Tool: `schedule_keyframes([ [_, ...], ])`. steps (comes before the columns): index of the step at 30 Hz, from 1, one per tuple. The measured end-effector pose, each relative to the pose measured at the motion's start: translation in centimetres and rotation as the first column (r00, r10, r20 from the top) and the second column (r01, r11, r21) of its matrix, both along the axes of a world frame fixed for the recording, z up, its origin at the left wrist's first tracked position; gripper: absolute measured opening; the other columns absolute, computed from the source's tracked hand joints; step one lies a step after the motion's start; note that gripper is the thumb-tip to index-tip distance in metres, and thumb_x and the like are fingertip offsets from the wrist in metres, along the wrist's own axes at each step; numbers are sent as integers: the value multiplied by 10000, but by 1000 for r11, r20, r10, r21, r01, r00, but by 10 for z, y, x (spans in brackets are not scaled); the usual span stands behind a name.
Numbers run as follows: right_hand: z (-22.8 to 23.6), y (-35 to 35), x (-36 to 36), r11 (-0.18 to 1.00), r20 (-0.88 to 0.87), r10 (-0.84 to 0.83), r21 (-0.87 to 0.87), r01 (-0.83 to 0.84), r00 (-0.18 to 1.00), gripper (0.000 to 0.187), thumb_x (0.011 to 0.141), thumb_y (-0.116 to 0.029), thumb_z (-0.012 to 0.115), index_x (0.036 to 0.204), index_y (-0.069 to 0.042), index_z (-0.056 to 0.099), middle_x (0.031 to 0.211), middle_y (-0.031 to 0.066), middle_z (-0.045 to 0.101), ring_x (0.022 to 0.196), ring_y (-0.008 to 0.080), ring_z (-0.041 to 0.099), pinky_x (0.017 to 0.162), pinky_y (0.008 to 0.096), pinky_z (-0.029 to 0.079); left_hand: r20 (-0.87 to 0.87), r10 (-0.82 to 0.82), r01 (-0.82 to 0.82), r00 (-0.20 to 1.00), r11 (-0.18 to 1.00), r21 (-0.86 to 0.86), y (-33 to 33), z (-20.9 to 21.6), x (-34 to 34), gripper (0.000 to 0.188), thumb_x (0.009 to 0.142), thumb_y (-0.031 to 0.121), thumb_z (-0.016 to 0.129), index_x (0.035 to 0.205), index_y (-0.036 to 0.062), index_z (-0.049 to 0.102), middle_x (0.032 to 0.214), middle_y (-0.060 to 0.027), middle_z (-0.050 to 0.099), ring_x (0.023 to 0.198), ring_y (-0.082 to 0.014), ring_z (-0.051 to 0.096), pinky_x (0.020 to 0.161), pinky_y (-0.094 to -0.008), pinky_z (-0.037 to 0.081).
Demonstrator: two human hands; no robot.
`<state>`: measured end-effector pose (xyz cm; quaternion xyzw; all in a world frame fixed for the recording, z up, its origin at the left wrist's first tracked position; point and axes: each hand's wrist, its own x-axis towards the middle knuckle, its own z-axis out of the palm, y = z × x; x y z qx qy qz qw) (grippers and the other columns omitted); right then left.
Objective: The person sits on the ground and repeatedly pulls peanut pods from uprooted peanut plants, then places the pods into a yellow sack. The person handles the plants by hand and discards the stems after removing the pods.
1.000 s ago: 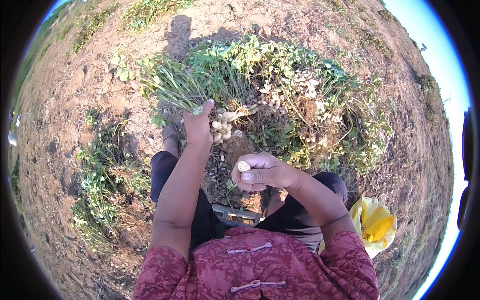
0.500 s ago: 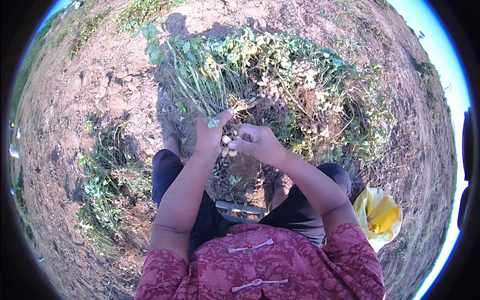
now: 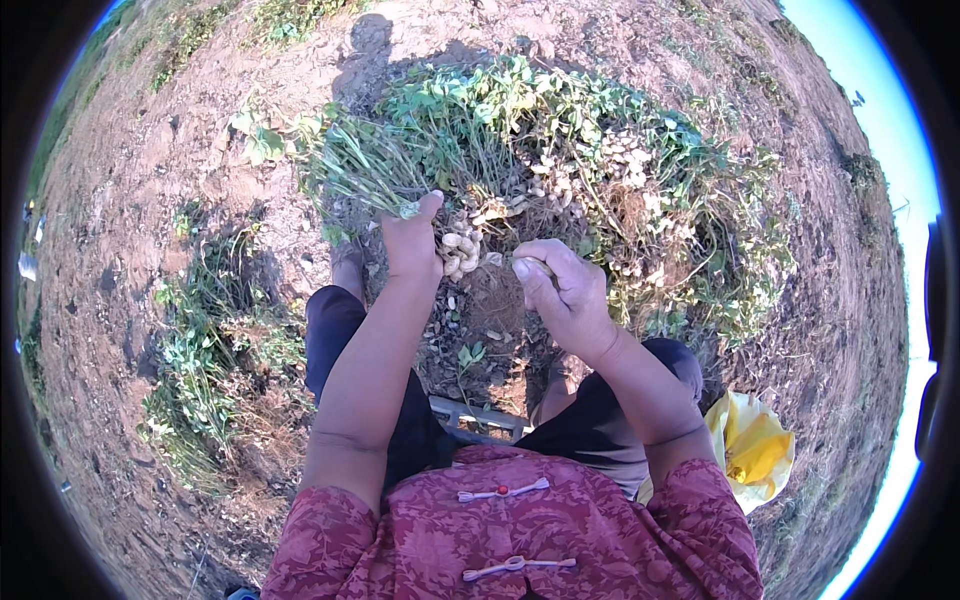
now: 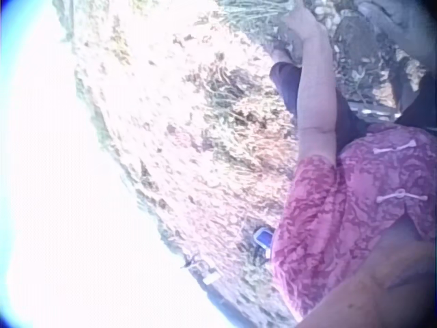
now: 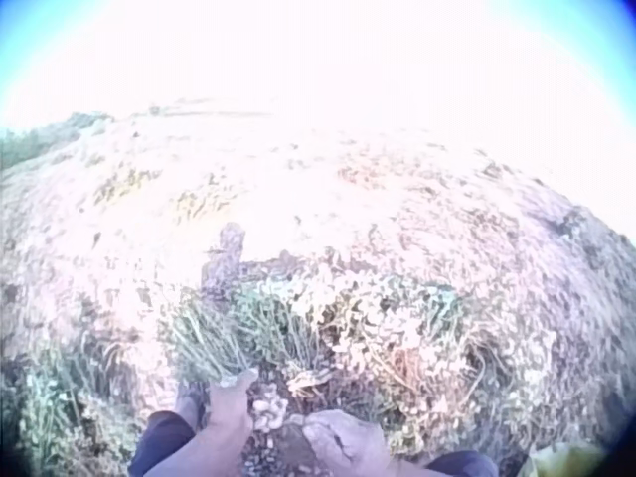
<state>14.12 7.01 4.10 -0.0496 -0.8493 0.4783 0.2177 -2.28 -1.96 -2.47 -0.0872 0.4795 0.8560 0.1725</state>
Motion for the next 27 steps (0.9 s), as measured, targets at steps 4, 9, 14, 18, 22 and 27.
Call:
schedule_keyframes([
  [4, -10, 13, -13, 930, 142, 114, -363, -55, 983, 206, 868, -134, 595, 1045, -30, 567, 745, -25, 549, 629, 27, 513, 551, 192, 420, -133, -1, -1, 991, 1000, -17, 5, -3, 17, 425, 716, -1, 683, 1068, -53, 450, 963, -140, 565, 797, -211, 586, 691, -328, 493],
  [9, -34, 2, -25, 974, -7, 38, 225, -35, 999, 325, 759, -209, 710, 999, -28, 587, 730, 49, 581, 598, 138, 540, 554, 258, 457, -176, -191, 176, 966, 980, -97, 5, -3, 29, 417, 718, 23, 686, 1052, -61, 451, 943, -121, 563, 771, -191, 569, 659, -323, 485],
  [14, -30, 1, -25, 865, 50, -49, 502, 17, 998, 268, 784, -319, 644, 823, -69, 557, 717, 106, 596, 584, 294, 584, 533, 395, 472, -110, -249, 240, 962, 967, -82, 4, 6, 34, 426, 723, 39, 681, 1073, -49, 455, 938, -94, 560, 772, -171, 557, 647, -308, 474],
  [18, -29, 2, -29, 952, 177, 7, 301, -61, 984, 258, 833, -286, 592, 743, -48, 550, 612, 81, 573, 508, 235, 552, 465, 327, 448, -315, -144, 114, 938, 987, -112, 6, -10, 24, 493, 725, 52, 688, 1127, -61, 427, 924, -95, 589, 796, -158, 559, 705, -289, 464],
  [22, -19, 2, -26, 846, 501, 278, -532, 39, 820, 307, 879, -271, 544, 682, -35, 547, 554, 23, 535, 411, 109, 463, 384, 222, 364, -420, -159, 51, 893, 965, -256, 6, -2, 29, 557, 727, 69, 708, 1165, -84, 399, 922, -102, 610, 794, -151, 567, 739, -278, 467],
  [27, -12, 10, -20, 483, 378, 568, -872, 77, 731, 268, 881, -234, 562, 708, -30, 571, 584, 29, 507, 429, 41, 411, 320, 175, 251, -573, -208, -13, 793, 934, -358, 6, -10, 30, 554, 758, 70, 700, 1183, -84, 379, 887, -88, 610, 755, -148, 575, 696, -274, 475],
])
